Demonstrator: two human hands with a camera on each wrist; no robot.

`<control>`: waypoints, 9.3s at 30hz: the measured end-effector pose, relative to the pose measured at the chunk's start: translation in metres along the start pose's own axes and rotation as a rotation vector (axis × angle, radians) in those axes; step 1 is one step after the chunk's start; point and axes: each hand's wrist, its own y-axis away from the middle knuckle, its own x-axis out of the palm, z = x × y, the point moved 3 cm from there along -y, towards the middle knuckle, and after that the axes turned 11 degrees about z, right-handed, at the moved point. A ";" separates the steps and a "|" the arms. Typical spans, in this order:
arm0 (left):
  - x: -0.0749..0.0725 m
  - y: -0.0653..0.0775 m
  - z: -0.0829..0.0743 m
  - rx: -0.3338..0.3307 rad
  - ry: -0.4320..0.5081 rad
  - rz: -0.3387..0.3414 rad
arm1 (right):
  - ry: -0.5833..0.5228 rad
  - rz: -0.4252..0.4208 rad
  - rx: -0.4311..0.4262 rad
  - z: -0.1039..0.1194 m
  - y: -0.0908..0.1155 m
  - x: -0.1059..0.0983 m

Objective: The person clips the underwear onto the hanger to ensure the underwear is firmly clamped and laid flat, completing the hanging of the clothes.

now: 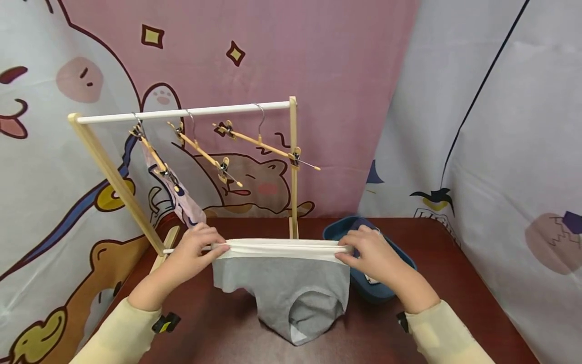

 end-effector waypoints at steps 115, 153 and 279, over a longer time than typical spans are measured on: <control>0.164 0.052 0.047 -0.403 -0.070 0.619 | -0.060 0.486 0.362 0.006 0.000 0.171; 0.150 0.090 0.027 -0.682 1.059 -0.105 | -1.571 0.437 0.616 0.006 0.064 0.139; 0.008 0.069 0.142 -0.762 0.197 -0.794 | -0.093 -0.032 0.137 0.088 -0.122 -0.006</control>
